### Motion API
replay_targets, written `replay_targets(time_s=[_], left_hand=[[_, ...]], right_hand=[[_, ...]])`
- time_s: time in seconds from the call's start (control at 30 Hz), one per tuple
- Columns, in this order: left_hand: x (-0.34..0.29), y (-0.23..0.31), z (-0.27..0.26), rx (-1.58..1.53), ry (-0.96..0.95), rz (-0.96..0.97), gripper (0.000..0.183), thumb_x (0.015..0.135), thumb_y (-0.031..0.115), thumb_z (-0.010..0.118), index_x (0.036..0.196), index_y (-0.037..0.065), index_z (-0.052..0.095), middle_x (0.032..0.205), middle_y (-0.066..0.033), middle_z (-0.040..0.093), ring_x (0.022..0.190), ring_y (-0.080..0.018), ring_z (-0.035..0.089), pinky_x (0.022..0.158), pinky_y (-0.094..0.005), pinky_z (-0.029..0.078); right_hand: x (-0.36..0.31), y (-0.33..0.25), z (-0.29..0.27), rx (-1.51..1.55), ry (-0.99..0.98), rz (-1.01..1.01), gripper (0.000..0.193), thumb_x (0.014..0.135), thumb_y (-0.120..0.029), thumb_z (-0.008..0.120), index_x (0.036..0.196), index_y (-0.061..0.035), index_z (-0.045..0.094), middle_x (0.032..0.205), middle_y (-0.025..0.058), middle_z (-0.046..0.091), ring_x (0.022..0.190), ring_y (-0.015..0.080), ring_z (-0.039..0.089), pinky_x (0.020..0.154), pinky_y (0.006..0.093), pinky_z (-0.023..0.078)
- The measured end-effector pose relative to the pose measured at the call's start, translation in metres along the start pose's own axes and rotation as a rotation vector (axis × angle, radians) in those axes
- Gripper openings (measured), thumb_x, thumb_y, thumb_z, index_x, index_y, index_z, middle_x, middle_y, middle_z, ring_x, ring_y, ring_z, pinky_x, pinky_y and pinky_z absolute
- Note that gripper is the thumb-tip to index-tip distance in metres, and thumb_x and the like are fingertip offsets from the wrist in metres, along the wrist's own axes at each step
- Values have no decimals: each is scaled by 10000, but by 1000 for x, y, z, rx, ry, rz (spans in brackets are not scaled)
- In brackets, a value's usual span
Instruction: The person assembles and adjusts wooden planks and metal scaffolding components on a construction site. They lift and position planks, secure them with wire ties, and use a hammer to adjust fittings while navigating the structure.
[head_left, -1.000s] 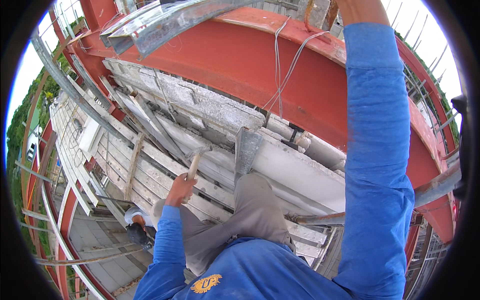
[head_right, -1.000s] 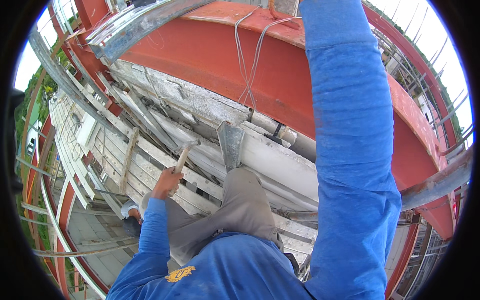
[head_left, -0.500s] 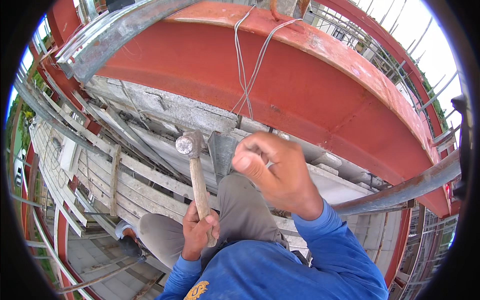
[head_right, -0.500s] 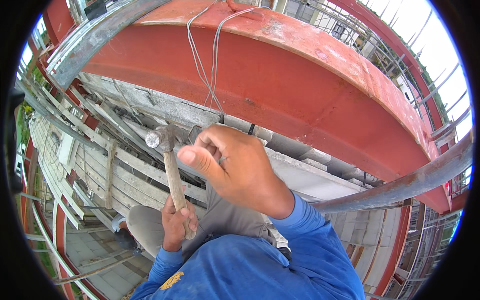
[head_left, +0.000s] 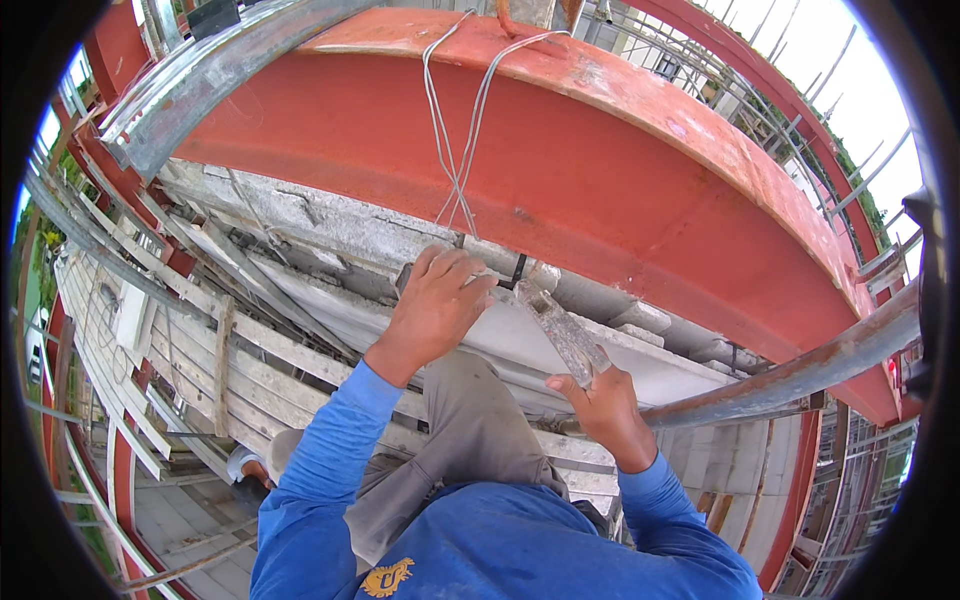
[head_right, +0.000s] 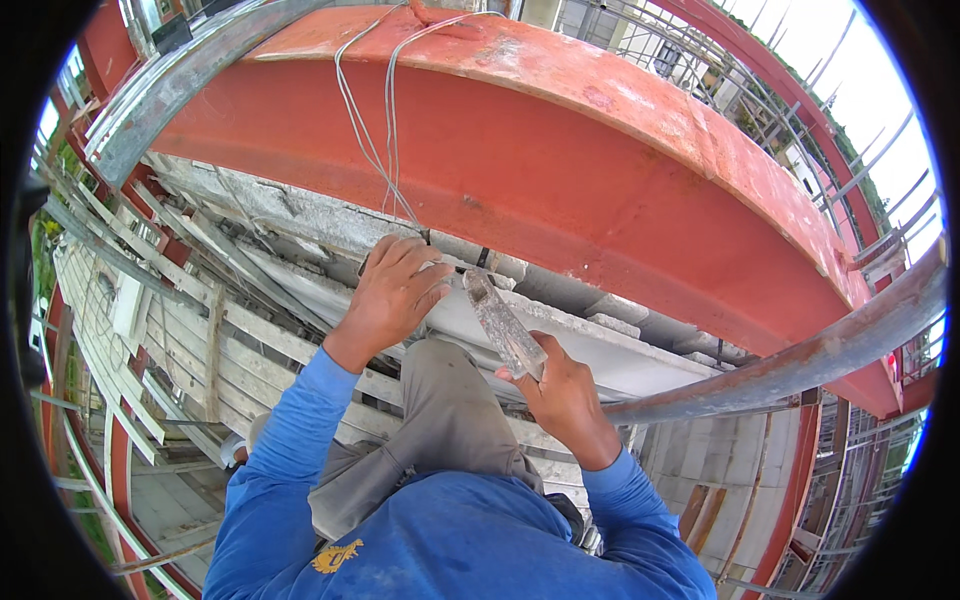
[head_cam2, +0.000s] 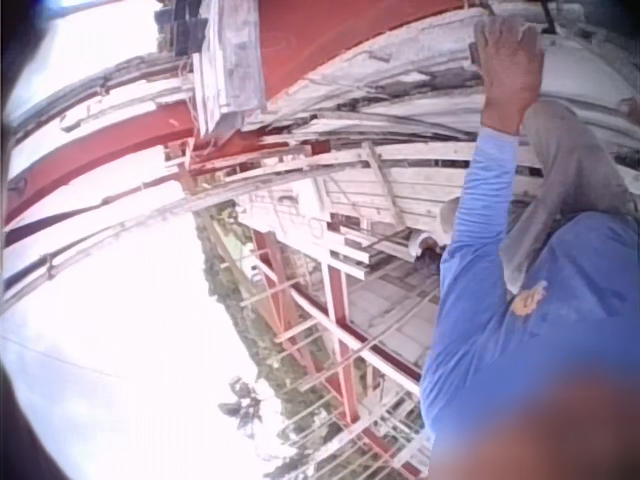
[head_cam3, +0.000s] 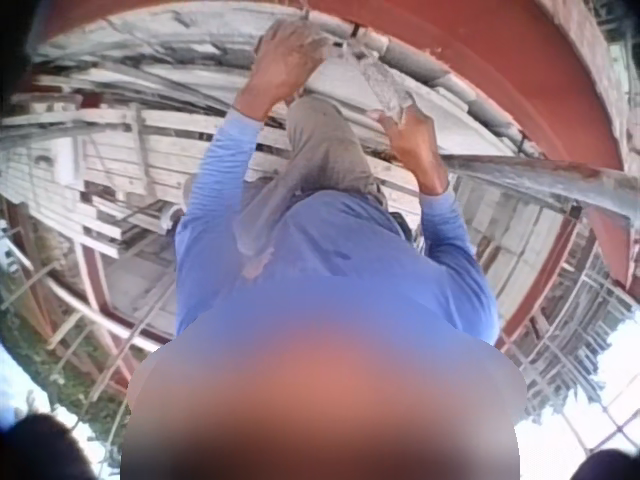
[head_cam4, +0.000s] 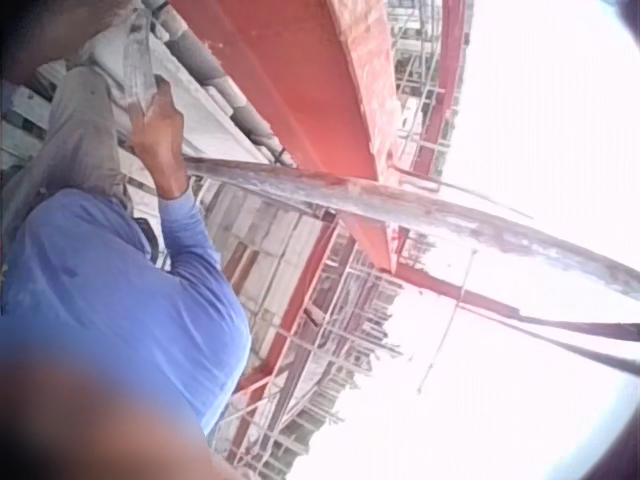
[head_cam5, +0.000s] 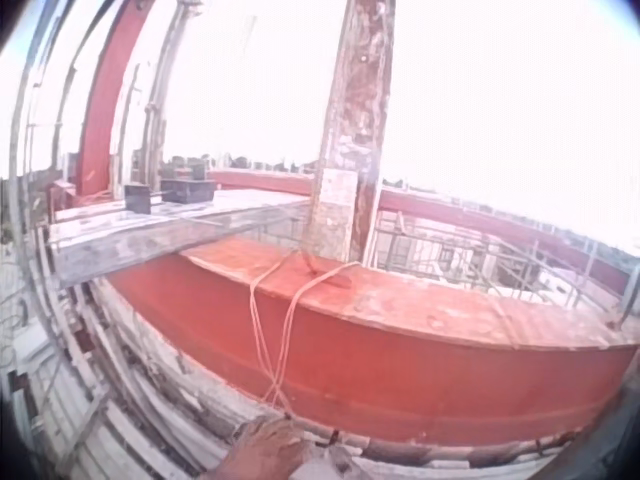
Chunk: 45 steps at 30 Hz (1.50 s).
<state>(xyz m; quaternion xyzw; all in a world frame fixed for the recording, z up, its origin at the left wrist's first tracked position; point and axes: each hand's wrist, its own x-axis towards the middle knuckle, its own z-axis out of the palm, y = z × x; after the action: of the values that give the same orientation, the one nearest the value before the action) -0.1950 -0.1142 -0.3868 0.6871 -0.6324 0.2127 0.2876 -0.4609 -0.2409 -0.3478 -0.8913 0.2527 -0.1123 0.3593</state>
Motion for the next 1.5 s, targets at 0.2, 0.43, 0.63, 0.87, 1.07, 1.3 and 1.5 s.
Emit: replay_targets(time_s=[0.2,0.43,0.63,0.87,1.07,1.3,1.5], left_hand=[[2,-17,54,-213,-103,-122,221,920,207,758,1130,150,798,1069,-24,734,1073,-262,663,974,-470,512],[4,-29,60,-329,-78,-166,175,887,141,744,1034,151,838,946,-51,745,982,-296,681,875,-444,549],[10,-25,56,-376,-121,-209,169,894,118,728,1014,152,842,934,-42,743,940,-303,676,862,-438,549],[8,-28,62,-346,-126,-250,121,911,129,721,977,131,822,953,-60,746,955,-320,678,853,-464,550],[4,-29,64,-352,-36,-260,110,926,122,706,959,101,808,951,-93,754,975,-339,687,842,-487,554],[8,-27,61,-350,-55,-284,136,930,96,672,970,90,802,983,-120,769,973,-349,697,846,-489,556],[3,-29,62,-364,-96,-312,150,937,94,700,1055,110,792,1054,-115,765,1023,-351,688,905,-473,555]], right_hand=[[5,13,14,26,132,-92,614,1068,-396,633,1447,74,520,1008,344,720,939,536,714,812,542,559],[17,5,25,27,102,116,521,1083,-343,596,1373,85,528,985,376,700,922,568,687,783,580,540],[18,-8,21,-144,154,17,517,1086,-339,599,1389,72,518,1050,373,700,974,563,683,814,579,527],[21,-12,9,-94,50,54,548,1099,-347,566,1367,125,488,988,436,660,933,595,670,792,618,527],[31,-19,8,-102,-16,95,530,1101,-343,560,1362,114,490,1001,432,661,947,607,659,801,625,525],[40,-19,21,-107,1,35,458,1093,-311,568,1296,95,508,968,414,663,906,605,651,762,640,514],[44,-15,20,-120,7,41,451,1092,-306,569,1288,96,509,932,406,665,889,602,651,745,640,504]])
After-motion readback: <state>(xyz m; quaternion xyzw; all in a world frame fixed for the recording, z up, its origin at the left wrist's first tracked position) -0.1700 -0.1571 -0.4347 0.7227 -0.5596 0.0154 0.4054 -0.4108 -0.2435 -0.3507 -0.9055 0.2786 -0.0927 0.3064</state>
